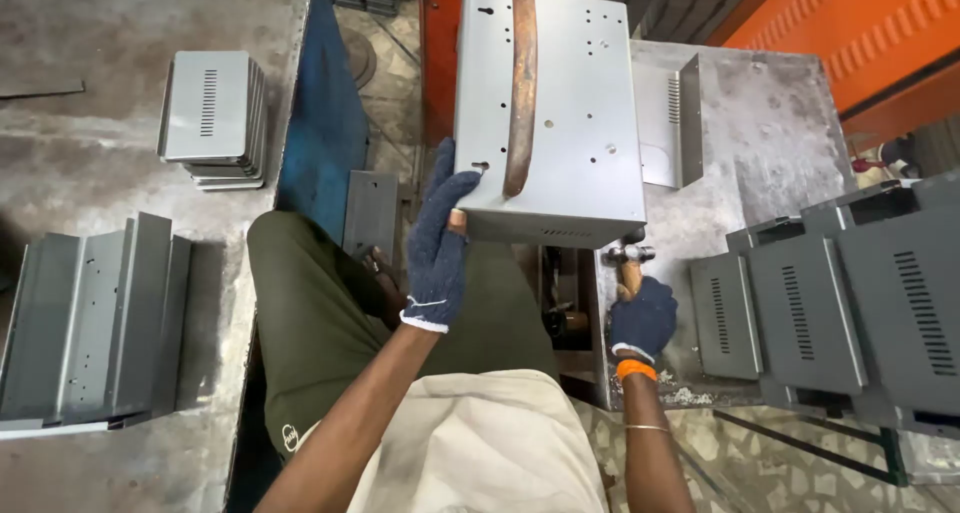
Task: The person fits sheet-metal panels together to form a vented enclosure box, hammering tabs and rivets to secure the sides, then stacks the finished box with others and picks up the next panel to repeat the assembly.
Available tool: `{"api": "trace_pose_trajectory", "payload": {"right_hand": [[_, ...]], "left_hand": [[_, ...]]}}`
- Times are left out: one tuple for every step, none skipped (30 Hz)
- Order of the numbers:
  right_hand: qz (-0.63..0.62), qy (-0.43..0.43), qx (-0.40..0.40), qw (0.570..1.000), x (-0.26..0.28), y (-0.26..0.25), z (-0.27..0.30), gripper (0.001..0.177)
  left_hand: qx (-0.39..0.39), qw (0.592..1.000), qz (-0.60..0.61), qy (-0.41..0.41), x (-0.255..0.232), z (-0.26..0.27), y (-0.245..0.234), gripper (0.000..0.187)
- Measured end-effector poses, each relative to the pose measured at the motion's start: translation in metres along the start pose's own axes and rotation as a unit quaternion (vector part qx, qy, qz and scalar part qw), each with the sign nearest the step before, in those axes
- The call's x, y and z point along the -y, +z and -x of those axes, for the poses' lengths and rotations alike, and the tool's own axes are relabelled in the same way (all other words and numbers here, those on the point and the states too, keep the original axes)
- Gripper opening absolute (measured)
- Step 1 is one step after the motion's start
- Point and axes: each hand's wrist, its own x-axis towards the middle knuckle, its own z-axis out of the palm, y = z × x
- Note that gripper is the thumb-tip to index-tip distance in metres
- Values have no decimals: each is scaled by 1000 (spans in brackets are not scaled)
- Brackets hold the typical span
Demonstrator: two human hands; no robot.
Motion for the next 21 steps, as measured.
{"api": "trace_pose_trajectory", "payload": {"right_hand": [[1,0,-1,1000,1,-12,-10,38],[-100,102,121,982,1,-25,-21,35],[-195,203,238,929,0,-38,-30,33],[-193,206,237,930,7,-64,-20,33],[-304,222,180,909,18,-89,-13,36],[-411,235,120,873,29,-113,-7,42],[-410,231,122,874,40,-135,2,42],[-400,138,45,905,51,-157,11,33],[-386,45,-34,921,64,-179,21,30],[-387,43,-33,920,82,-197,12,30],[-391,-89,-85,912,98,-216,5,28],[-387,-218,-135,885,113,-235,-2,30],[-387,-216,-135,886,122,-234,-4,30],[-393,-291,-136,862,131,-232,-7,33],[-397,-365,-136,831,141,-231,-11,42],[-398,-364,-136,831,150,-238,-19,42],[-367,-379,-151,836,159,-246,-27,36],[-335,-393,-164,840,168,-254,-34,30],[-336,-394,-164,840,169,-253,-35,30],[-305,-393,-147,855,169,-253,-35,33],[-273,-392,-130,869,169,-252,-36,37]], "left_hand": [[0,1000,1,0,1,1,-1,28],[1,1000,0,2,1,1,-2,28],[3,1000,0,3,3,2,-1,28],[4,1000,3,1,0,4,-1,28],[7,1000,7,-1,-2,4,-3,29],[10,1000,10,-3,-5,3,-4,29],[5,1000,10,-3,-3,4,-5,29],[9,1000,7,1,-2,4,-6,29],[16,1000,3,5,-2,4,-8,29],[14,1000,1,6,-1,3,-11,29],[25,1000,-12,6,0,3,-12,30],[37,999,-25,6,1,3,-14,31],[40,999,-25,5,-1,3,-15,31],[45,999,-27,6,-2,2,-16,31],[49,998,-31,8,-4,1,-18,32],[50,998,-32,8,-2,1,-19,32],[57,998,-29,5,1,1,-20,32],[64,998,-26,2,3,2,-20,32],[62,998,-27,3,7,1,-21,32],[61,998,-26,6,11,1,-21,34],[59,998,-23,10,15,1,-20,35]]}}
